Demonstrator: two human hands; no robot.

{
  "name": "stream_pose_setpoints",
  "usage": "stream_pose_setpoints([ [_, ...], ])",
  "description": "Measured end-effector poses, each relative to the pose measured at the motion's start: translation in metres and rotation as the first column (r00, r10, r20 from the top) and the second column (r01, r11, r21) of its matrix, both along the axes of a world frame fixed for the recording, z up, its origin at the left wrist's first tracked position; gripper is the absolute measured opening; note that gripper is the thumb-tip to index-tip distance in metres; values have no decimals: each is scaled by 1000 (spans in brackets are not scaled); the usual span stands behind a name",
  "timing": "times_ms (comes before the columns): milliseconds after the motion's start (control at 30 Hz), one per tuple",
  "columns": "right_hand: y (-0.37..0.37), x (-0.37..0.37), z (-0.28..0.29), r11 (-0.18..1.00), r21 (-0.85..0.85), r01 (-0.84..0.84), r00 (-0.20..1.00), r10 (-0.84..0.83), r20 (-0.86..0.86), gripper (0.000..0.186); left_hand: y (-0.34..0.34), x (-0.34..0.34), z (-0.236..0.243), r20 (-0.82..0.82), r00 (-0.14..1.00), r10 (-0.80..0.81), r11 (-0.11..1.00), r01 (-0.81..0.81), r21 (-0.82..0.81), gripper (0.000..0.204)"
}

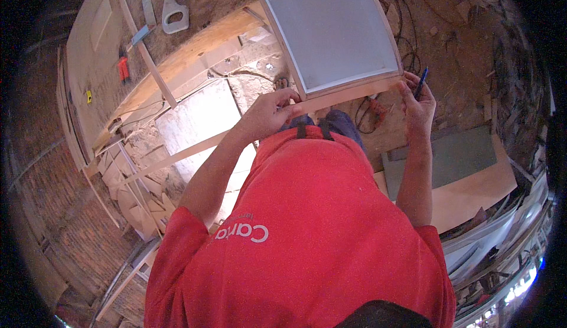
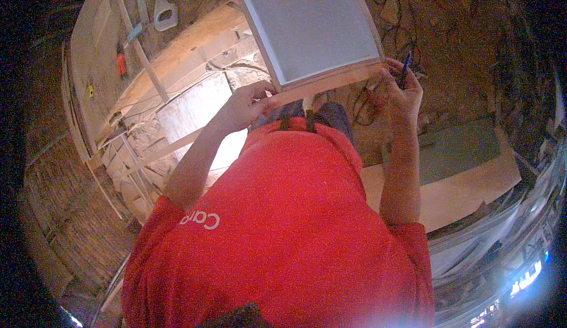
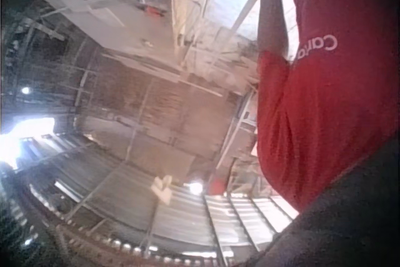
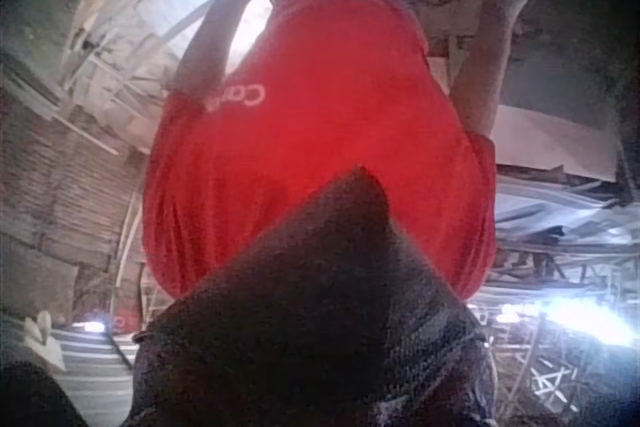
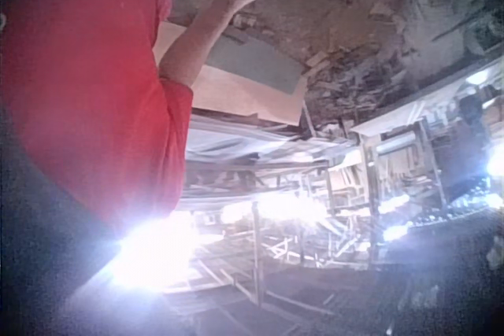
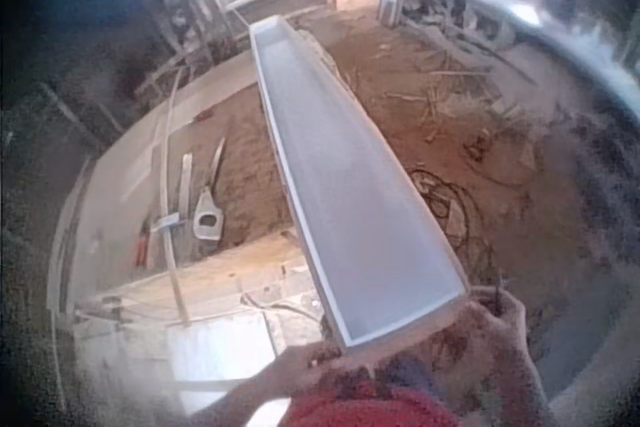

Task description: The person positions a long wooden strip on a workbench, marks it with a pencil using a square, and cuts it with a hand saw. The person then measures and marks another piece of wood before cutting it as well.

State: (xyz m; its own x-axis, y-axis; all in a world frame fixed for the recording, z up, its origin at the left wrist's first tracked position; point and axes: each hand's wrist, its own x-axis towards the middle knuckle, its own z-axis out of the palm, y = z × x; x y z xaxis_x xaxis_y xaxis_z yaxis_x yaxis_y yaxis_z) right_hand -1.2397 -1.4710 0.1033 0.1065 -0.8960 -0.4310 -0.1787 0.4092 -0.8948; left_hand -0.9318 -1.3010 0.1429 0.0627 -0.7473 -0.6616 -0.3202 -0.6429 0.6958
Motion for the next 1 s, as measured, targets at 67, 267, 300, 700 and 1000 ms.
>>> stream_pose_setpoints([
  [67, 0, -3, -5, 999, -32, -22, 1000, 22, -12, 35, 0, 0, -2, -6, 1000, 9, 1000, -9, 3, 20],
  [267, -3, -9, -14, 990, -103, -99, 995, 99, -2, 35, -3, 1, 1, 19, 1000, -7, 1000, 7, 12, 26],
  [300, -2, -9, -19, 990, -115, -82, 995, 88, 43, 36, 4, 4, -13, 36, 999, -17, 999, 18, -31, 30],
  [700, -5, -12, -19, 996, -43, -83, 978, 89, 188, 34, 3, 2, -14, -18, 999, 37, 999, -37, 39, 29],
  [1000, -10, -14, -14, 987, -60, -148, 968, 157, 196, 36, 6, 4, -16, -86, 990, 113, 993, -109, 53, 27],
])
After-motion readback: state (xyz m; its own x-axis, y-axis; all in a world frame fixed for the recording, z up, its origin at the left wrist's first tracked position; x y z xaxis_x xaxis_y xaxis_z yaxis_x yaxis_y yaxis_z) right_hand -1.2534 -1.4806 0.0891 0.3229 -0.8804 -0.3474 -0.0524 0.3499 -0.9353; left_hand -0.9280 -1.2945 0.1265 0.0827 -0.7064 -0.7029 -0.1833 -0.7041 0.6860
